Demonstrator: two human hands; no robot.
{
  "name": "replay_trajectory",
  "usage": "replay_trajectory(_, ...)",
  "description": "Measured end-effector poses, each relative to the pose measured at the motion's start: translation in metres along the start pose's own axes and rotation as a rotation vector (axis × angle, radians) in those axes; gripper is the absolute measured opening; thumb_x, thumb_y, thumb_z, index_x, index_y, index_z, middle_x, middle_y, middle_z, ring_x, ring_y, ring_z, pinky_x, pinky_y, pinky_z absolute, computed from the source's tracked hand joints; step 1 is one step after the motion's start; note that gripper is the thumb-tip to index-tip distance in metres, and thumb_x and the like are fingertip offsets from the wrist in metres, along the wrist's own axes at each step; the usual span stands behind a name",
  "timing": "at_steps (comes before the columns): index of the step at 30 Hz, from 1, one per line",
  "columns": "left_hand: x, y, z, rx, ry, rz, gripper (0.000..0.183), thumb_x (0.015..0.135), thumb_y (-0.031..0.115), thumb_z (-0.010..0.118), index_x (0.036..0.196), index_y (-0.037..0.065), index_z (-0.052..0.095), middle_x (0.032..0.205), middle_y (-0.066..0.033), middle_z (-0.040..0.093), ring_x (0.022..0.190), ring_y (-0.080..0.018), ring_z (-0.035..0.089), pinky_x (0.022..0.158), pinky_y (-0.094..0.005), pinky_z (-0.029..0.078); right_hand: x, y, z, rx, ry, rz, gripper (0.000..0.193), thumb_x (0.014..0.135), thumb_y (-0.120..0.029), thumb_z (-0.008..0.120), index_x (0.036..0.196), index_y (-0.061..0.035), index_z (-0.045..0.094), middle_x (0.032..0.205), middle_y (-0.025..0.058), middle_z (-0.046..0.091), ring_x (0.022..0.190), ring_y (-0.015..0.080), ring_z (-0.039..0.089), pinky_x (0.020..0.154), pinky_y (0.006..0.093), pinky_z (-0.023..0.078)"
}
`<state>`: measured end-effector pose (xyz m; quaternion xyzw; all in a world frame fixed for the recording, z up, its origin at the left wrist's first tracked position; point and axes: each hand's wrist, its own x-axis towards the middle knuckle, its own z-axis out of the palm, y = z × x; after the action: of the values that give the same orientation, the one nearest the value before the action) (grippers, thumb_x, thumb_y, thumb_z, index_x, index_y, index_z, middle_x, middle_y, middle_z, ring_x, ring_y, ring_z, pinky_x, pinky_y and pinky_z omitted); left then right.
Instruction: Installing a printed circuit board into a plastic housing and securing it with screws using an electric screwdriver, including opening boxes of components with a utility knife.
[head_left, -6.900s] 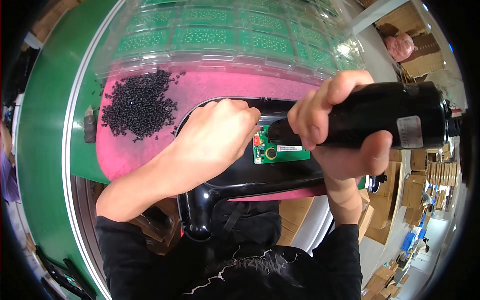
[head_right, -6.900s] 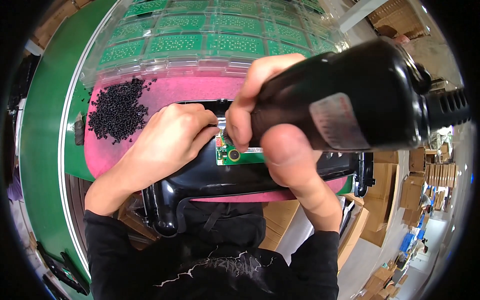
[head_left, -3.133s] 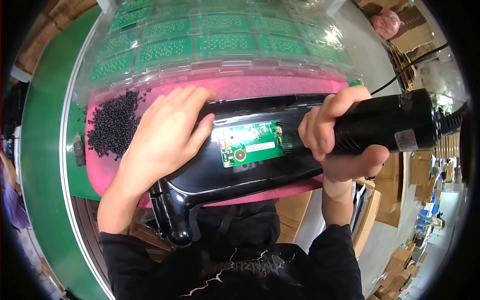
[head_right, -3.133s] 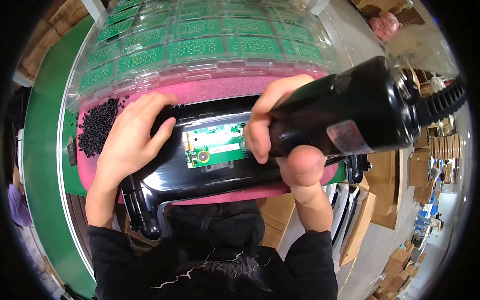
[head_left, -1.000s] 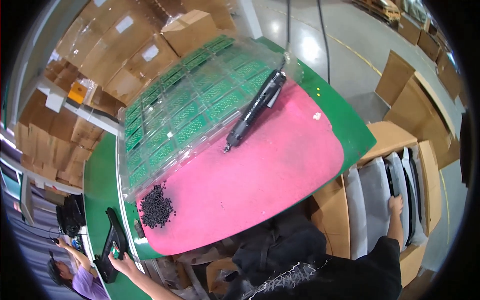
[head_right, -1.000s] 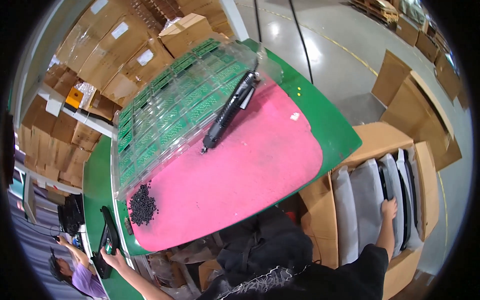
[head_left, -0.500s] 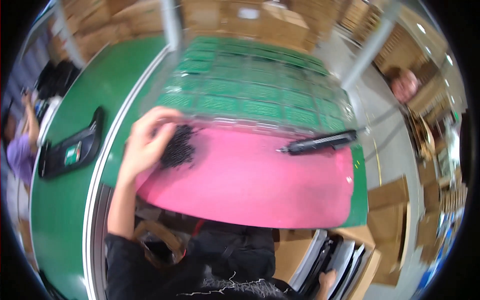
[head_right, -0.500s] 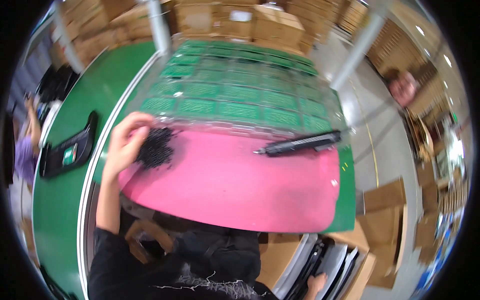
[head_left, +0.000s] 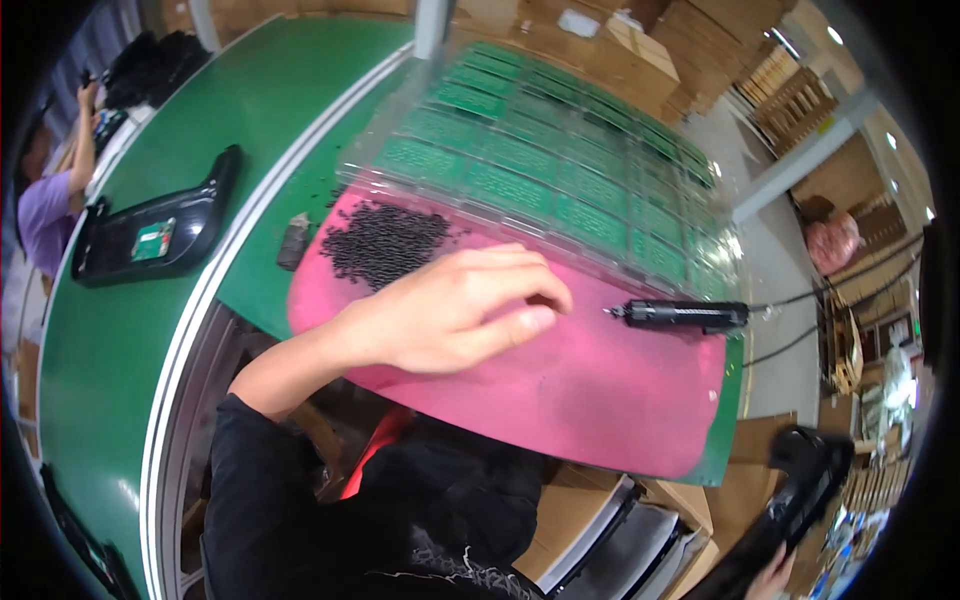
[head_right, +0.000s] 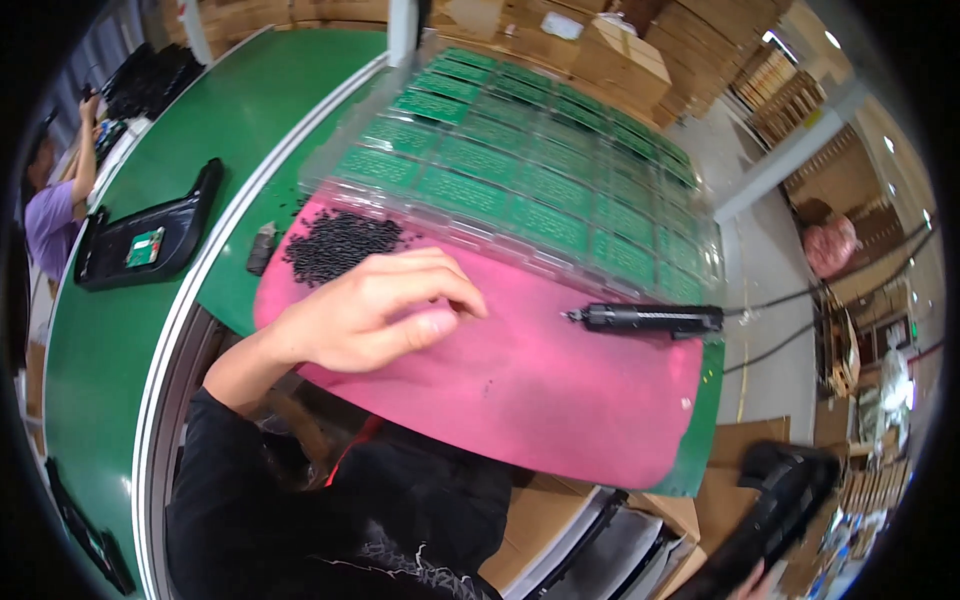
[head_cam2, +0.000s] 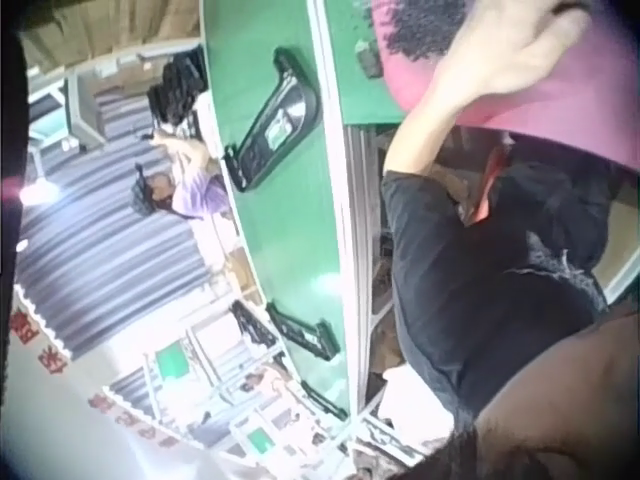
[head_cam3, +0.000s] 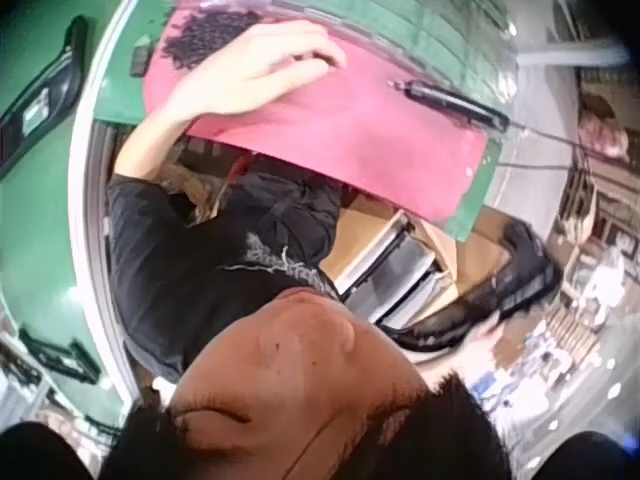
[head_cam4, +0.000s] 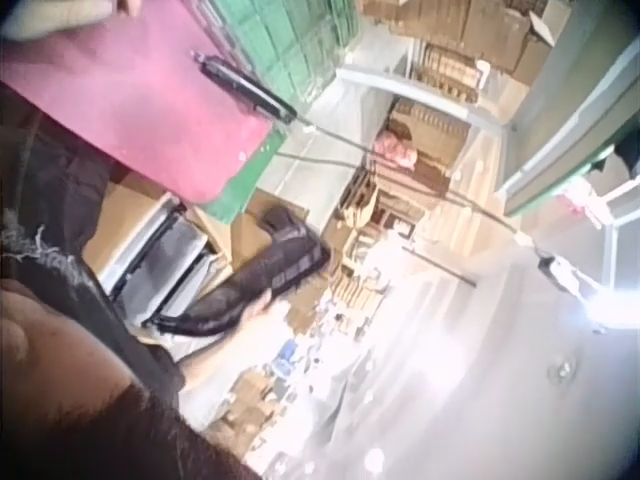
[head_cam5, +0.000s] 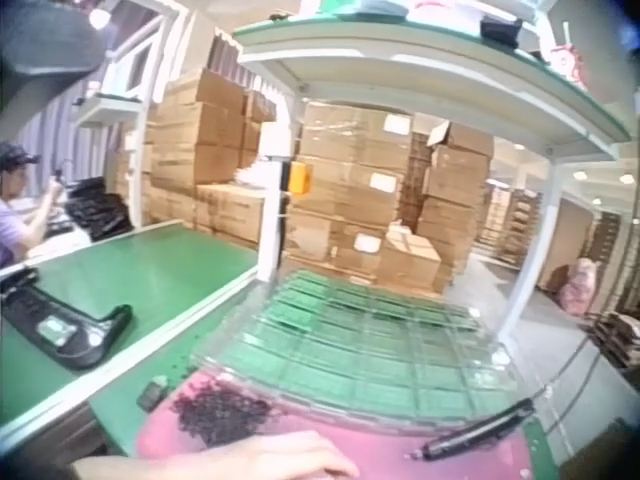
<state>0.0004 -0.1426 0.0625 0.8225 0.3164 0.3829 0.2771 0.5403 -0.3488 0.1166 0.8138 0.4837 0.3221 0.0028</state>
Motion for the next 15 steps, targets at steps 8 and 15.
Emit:
replay_trajectory(8, 0.061, -0.010, 0.072, 0.117, -0.100, 0.219, 0.051, 0.082, 0.023, 0.071, 0.125, 0.001, 0.051, 0.107, -0.0159, 0.060, 0.105, -0.0343, 0.057, 0.093, -0.0448, 0.044, 0.075, -0.218, 0.011, 0.545, -0.367, -0.942, 0.016, 0.087, -0.017, 0.064, 0.096, -0.0040, 0.063, 0.072, 0.0164, 0.063, 0.064, 0.0372, 0.062, 0.059, 0.0454, 0.048)
replay_trajectory(15, 0.045, -0.065, 0.054, 0.236, -0.154, 0.000, 0.034, 0.073, 0.019, 0.075, 0.102, 0.003, 0.066, 0.089, -0.0156, 0.065, 0.094, -0.0367, 0.062, 0.080, -0.0461, 0.050, 0.117, -0.376, -0.039, 1.041, -0.125, -1.121, 0.022, 0.083, -0.018, 0.065, 0.100, -0.0047, 0.062, 0.093, 0.0124, 0.065, 0.085, 0.0307, 0.062, 0.071, 0.0398, 0.051)
